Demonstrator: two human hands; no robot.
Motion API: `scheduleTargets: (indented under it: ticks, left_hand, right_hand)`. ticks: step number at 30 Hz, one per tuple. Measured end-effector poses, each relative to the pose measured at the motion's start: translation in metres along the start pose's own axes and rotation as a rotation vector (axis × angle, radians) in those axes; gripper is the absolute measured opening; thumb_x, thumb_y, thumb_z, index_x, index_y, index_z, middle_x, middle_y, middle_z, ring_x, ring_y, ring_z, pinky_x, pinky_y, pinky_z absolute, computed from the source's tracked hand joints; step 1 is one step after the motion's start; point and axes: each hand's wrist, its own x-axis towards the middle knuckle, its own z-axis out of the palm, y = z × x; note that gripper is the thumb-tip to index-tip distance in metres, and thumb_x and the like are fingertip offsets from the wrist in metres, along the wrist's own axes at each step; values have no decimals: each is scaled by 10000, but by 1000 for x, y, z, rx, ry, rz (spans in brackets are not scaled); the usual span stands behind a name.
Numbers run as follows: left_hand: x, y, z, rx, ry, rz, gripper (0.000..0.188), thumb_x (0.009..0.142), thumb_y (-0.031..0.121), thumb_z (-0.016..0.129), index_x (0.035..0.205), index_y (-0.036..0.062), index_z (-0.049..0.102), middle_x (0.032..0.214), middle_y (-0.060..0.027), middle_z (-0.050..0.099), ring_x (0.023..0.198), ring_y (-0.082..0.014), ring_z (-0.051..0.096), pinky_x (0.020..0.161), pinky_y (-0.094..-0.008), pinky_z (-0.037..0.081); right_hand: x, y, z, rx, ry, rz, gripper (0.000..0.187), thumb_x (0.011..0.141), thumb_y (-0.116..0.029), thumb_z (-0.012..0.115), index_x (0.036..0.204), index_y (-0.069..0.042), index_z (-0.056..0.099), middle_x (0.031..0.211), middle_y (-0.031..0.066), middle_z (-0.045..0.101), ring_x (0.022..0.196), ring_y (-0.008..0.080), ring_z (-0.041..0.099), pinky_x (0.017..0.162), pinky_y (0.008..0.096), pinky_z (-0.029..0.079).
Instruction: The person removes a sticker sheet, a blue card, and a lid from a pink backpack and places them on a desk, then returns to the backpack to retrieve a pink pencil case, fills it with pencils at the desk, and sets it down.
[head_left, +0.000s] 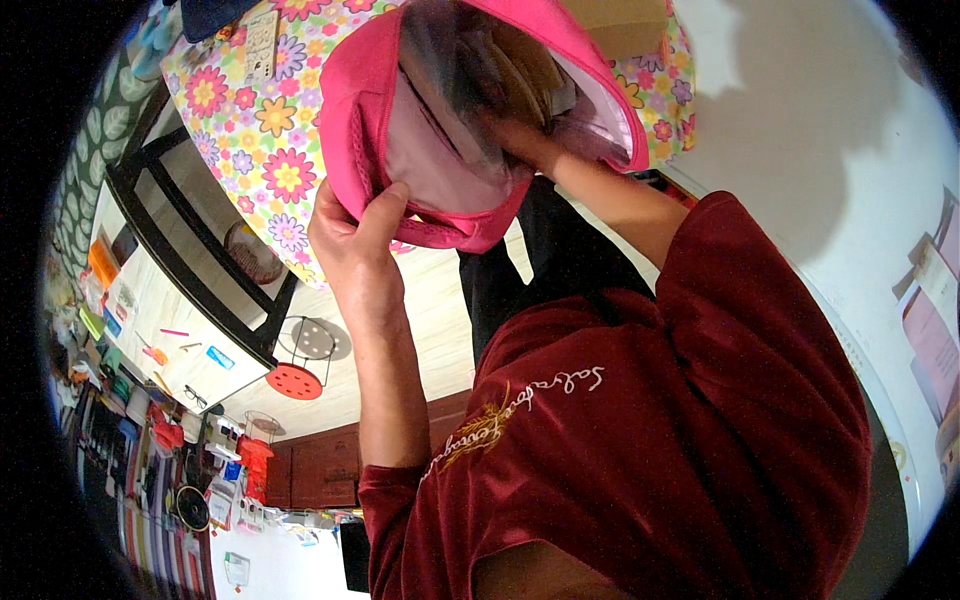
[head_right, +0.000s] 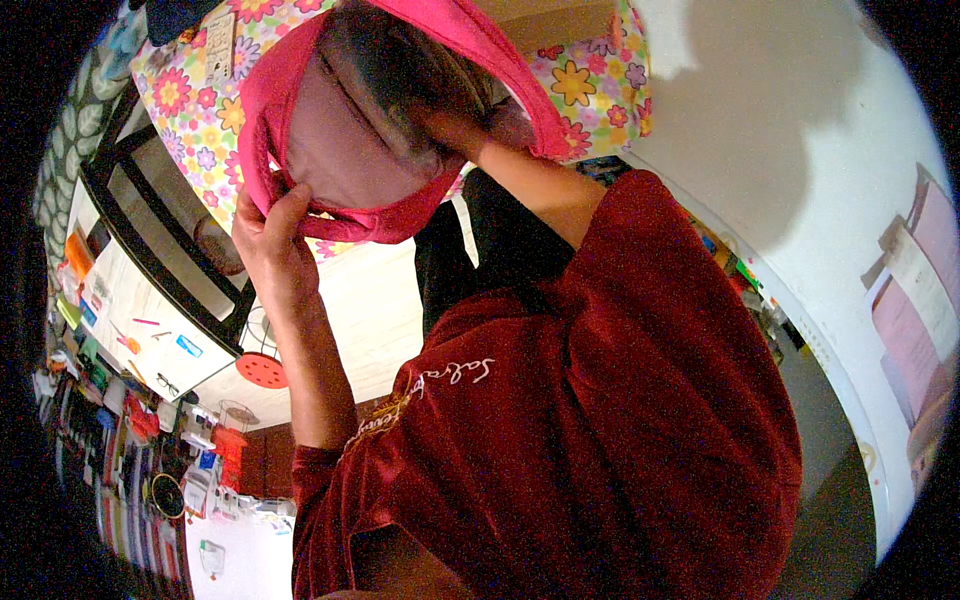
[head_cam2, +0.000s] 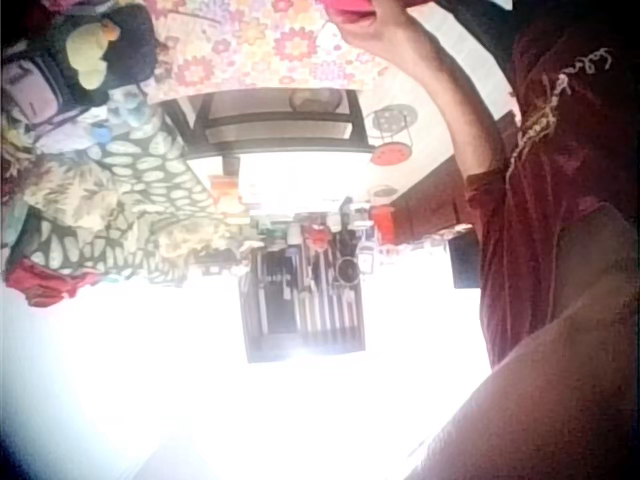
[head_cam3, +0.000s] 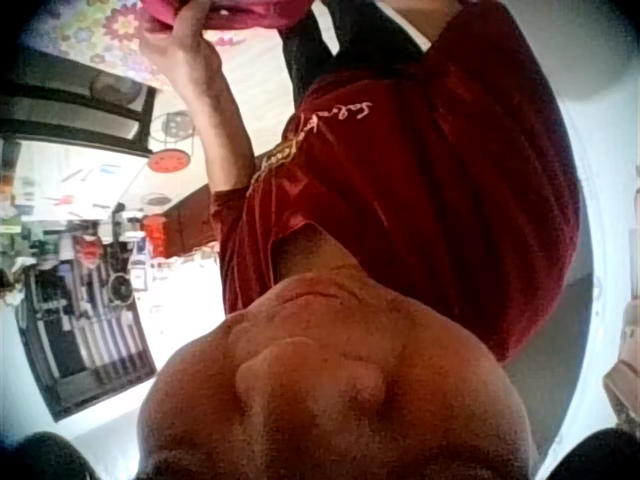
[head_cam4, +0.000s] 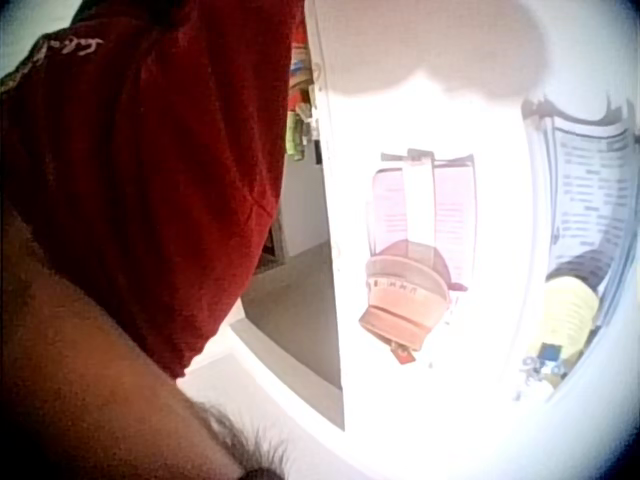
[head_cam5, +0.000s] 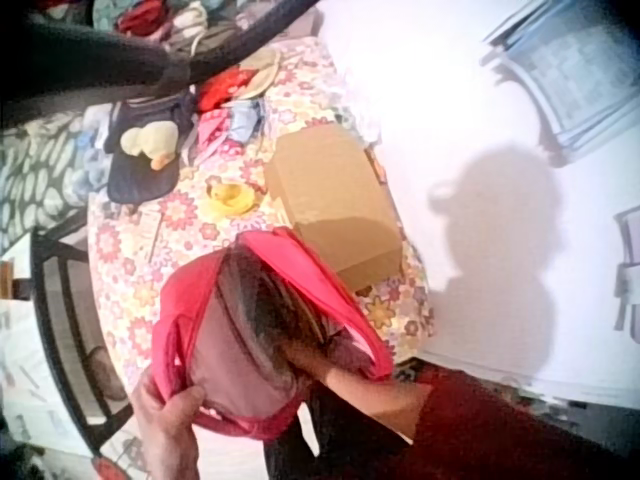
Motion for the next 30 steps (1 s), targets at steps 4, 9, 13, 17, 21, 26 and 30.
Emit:
scheduleTargets:
  ticks: [4,9,13,17,21,26,30]
  left_hand:
    - [-1,0,-3,-15,19,-19,245,713,-11,623,951,-29,569,853,-39,600,740,-87,533,711,-221,429]
    - [-1,1,-3,9,6,-7,240,712,-10,626,945,-33,572,850,-40,602,742,-85,534,708,-218,432]
    - [-1,-1,-4,20,24,-8,236,711,-7,628,939,-35,575,843,-37,601,736,-85,534,697,-215,431]
    - [-1,-2,-10,17,18,-8,232,711,-3,626,935,-36,575,836,-36,599,731,-84,533,692,-214,431]
    - [0,0,-8,-8,7,-12,228,712,-3,620,932,-37,575,830,-33,598,730,-83,532,687,-215,430]
    - [3,-1,-13,-25,-20,-20,230,715,-5,617,940,-36,578,837,-36,600,730,-88,537,690,-224,434]
    - [3,-1,-12,-35,-22,-19,232,717,-6,615,944,-36,579,843,-39,602,741,-92,543,703,-232,436]
  right_hand:
    - [-6,-18,-6,-278,208,105,651,788,-414,565,1281,-26,392,1122,255,542,1020,375,539,876,412,415]
    - [-1,14,3,-449,375,-48,573,747,-384,592,1178,-15,514,1035,253,585,980,394,558,851,436,431]
    - [34,89,-13,-723,205,213,541,757,-334,574,1195,-26,499,951,250,613,906,409,586,788,447,463]
    - [33,77,-7,-839,202,297,482,780,-266,537,1206,-46,486,890,260,615,842,421,598,739,454,479]
    - [20,65,-1,-728,153,42,420,808,-212,487,1190,-38,492,978,267,587,907,410,579,783,448,464]
    - [10,40,-2,-680,-9,-73,382,830,-204,460,1174,-43,502,1100,258,544,1003,395,541,850,439,432]
    - [32,57,-16,-744,167,27,432,837,-258,482,1179,5,482,1088,269,546,1011,402,535,865,438,422]
